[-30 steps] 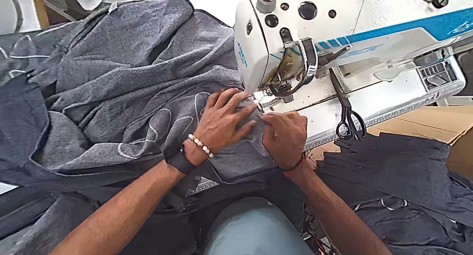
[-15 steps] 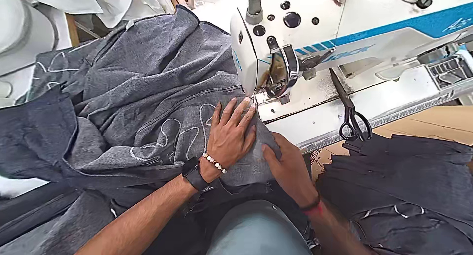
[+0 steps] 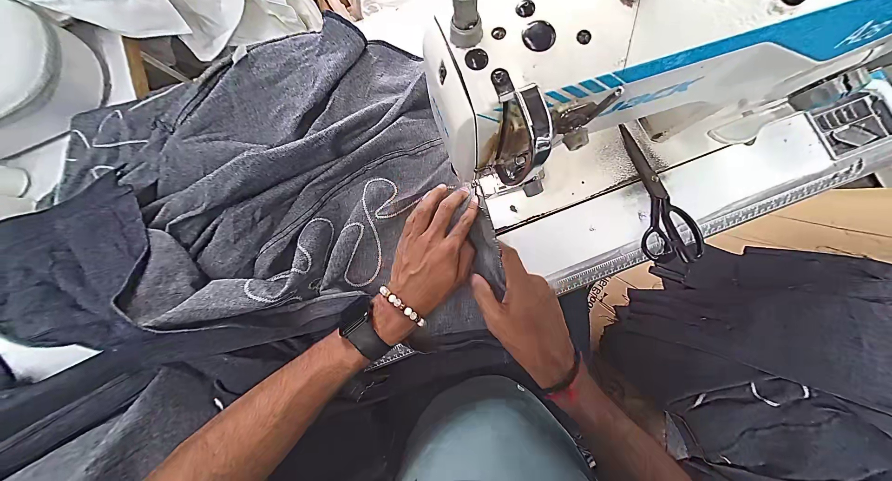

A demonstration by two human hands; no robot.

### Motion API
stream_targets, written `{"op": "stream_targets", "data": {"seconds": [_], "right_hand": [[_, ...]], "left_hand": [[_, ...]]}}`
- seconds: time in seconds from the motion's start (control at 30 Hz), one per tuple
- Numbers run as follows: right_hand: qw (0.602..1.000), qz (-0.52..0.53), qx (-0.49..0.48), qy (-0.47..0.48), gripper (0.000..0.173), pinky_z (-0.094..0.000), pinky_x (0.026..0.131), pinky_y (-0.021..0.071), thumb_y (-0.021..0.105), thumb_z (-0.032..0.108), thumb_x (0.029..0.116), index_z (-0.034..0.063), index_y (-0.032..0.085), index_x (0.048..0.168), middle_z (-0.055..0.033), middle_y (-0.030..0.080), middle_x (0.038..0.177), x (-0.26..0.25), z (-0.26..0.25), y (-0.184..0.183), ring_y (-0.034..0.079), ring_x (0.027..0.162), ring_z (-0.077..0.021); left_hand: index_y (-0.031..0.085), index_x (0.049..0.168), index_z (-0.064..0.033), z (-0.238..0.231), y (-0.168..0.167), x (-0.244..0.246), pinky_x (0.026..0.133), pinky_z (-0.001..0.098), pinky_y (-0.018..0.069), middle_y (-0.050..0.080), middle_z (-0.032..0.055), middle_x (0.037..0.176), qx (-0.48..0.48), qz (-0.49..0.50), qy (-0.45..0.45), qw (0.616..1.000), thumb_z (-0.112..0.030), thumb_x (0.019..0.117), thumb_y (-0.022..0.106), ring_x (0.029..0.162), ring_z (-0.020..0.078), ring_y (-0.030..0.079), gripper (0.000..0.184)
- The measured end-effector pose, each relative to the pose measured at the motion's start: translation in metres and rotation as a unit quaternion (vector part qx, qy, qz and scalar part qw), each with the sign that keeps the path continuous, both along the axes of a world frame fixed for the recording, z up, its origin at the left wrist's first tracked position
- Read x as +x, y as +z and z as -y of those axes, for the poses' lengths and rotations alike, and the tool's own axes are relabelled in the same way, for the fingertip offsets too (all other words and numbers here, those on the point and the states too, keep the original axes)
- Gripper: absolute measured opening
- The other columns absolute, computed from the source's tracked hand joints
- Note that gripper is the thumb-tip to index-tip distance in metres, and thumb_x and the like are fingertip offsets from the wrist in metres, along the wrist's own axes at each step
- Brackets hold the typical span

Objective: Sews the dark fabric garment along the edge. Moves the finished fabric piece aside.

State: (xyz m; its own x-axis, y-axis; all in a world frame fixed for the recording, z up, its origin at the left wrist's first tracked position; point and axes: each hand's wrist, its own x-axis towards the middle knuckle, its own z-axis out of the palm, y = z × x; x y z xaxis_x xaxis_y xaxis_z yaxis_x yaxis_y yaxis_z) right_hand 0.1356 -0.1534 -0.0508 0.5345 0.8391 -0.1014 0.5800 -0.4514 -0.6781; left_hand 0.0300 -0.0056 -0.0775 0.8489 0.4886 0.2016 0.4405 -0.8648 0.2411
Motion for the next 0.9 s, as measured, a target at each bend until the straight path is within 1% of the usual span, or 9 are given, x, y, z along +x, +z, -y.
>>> {"op": "stream_targets", "data": {"seconds": [0.03, 0.07, 0.1, 0.13, 0.2, 0.37, 0.53, 0.7, 0.9], "right_hand": [[1.000, -0.010, 0.008, 0.002, 0.042, -0.0380, 0.054, 0.0540, 0.056, 0.035, 0.0989, 0.0062, 0.067, 0.127, -0.0005, 0.067, 0.068, -0.002, 0.006, 0.002, 0.067, 0.060, -0.0158], [0.999, -0.046, 0.025, 0.002, 0.038, -0.0331, 0.055, 0.0549, 0.055, 0.032, 0.1016, 0.0056, 0.068, 0.126, 0.0008, 0.068, 0.071, -0.003, 0.013, 0.005, 0.066, 0.062, -0.0116], [0.996, -0.081, 0.042, 0.003, 0.037, -0.0298, 0.057, 0.0561, 0.053, 0.029, 0.1035, 0.0047, 0.066, 0.128, 0.0013, 0.070, 0.075, -0.004, 0.018, 0.010, 0.067, 0.064, -0.0085], [0.993, -0.103, 0.055, 0.003, 0.038, -0.0280, 0.058, 0.0566, 0.052, 0.027, 0.1044, 0.0038, 0.065, 0.131, 0.0009, 0.071, 0.079, -0.007, 0.022, 0.015, 0.067, 0.066, -0.0068], [0.991, -0.113, 0.074, -0.009, 0.039, -0.0265, 0.059, 0.0566, 0.052, 0.024, 0.1041, 0.0020, 0.065, 0.133, -0.0002, 0.073, 0.081, -0.011, 0.022, 0.017, 0.067, 0.067, -0.0058], [0.991, -0.105, 0.074, -0.028, 0.040, -0.0258, 0.057, 0.0556, 0.053, 0.023, 0.1027, 0.0028, 0.064, 0.135, 0.0004, 0.073, 0.079, -0.007, 0.010, 0.008, 0.066, 0.065, -0.0050], [0.994, -0.082, 0.067, -0.034, 0.041, -0.0248, 0.052, 0.0511, 0.056, 0.022, 0.0996, 0.0033, 0.065, 0.135, 0.0017, 0.070, 0.073, -0.003, -0.004, 0.004, 0.061, 0.057, -0.0047], [0.996, -0.053, 0.065, -0.038, 0.042, -0.0256, 0.049, 0.0489, 0.056, 0.022, 0.0979, 0.0044, 0.067, 0.135, 0.0021, 0.068, 0.068, 0.000, -0.012, 0.000, 0.058, 0.053, -0.0054], [0.997, -0.014, 0.054, -0.044, 0.044, -0.0286, 0.048, 0.0454, 0.056, 0.021, 0.0944, 0.0064, 0.069, 0.133, 0.0030, 0.063, 0.063, 0.003, -0.019, -0.003, 0.054, 0.050, -0.0074]], "left_hand": [[0.056, 0.148, -0.0161, 0.003, -0.002, -0.001, 0.125, 0.0479, 0.0271, 0.044, 0.0055, 0.160, -0.016, 0.000, 0.010, 1.000, -0.029, 0.1034, 0.040, 0.153, 0.0287, 0.032, 0.049], [0.054, 0.150, -0.0174, 0.002, -0.004, -0.003, 0.126, 0.0487, 0.0252, 0.042, 0.0041, 0.162, -0.018, -0.003, 0.007, 1.000, -0.033, 0.1042, 0.039, 0.154, 0.0276, 0.030, 0.051], [0.054, 0.151, -0.0193, -0.001, -0.004, -0.005, 0.126, 0.0500, 0.0240, 0.041, 0.0027, 0.163, -0.018, -0.007, -0.001, 1.000, -0.036, 0.1047, 0.038, 0.154, 0.0268, 0.029, 0.052], [0.052, 0.152, -0.0215, -0.003, -0.004, -0.008, 0.126, 0.0513, 0.0223, 0.039, 0.0010, 0.164, -0.019, -0.015, -0.007, 1.000, -0.038, 0.1047, 0.036, 0.155, 0.0263, 0.028, 0.053], [0.053, 0.152, -0.0217, -0.007, -0.003, -0.010, 0.126, 0.0524, 0.0201, 0.039, 0.0006, 0.165, -0.012, -0.018, -0.019, 1.000, -0.040, 0.1045, 0.036, 0.155, 0.0265, 0.028, 0.053], [0.058, 0.147, -0.0248, -0.014, -0.003, -0.009, 0.124, 0.0508, 0.0230, 0.045, 0.0013, 0.160, 0.003, -0.018, -0.018, 1.000, -0.040, 0.1046, 0.039, 0.151, 0.0279, 0.033, 0.049], [0.061, 0.144, -0.0295, -0.022, -0.003, -0.010, 0.120, 0.0493, 0.0275, 0.049, 0.0016, 0.156, 0.019, -0.004, -0.025, 1.000, -0.038, 0.1049, 0.042, 0.148, 0.0277, 0.036, 0.045], [0.067, 0.137, -0.0272, -0.027, -0.004, -0.009, 0.118, 0.0491, 0.0286, 0.055, 0.0039, 0.150, 0.036, 0.013, -0.040, 0.998, -0.037, 0.1045, 0.046, 0.144, 0.0286, 0.041, 0.040], [0.068, 0.136, -0.0276, -0.027, -0.002, -0.007, 0.117, 0.0491, 0.0286, 0.058, 0.0047, 0.145, 0.053, 0.008, -0.044, 0.998, -0.040, 0.1039, 0.048, 0.142, 0.0288, 0.043, 0.040]]}}
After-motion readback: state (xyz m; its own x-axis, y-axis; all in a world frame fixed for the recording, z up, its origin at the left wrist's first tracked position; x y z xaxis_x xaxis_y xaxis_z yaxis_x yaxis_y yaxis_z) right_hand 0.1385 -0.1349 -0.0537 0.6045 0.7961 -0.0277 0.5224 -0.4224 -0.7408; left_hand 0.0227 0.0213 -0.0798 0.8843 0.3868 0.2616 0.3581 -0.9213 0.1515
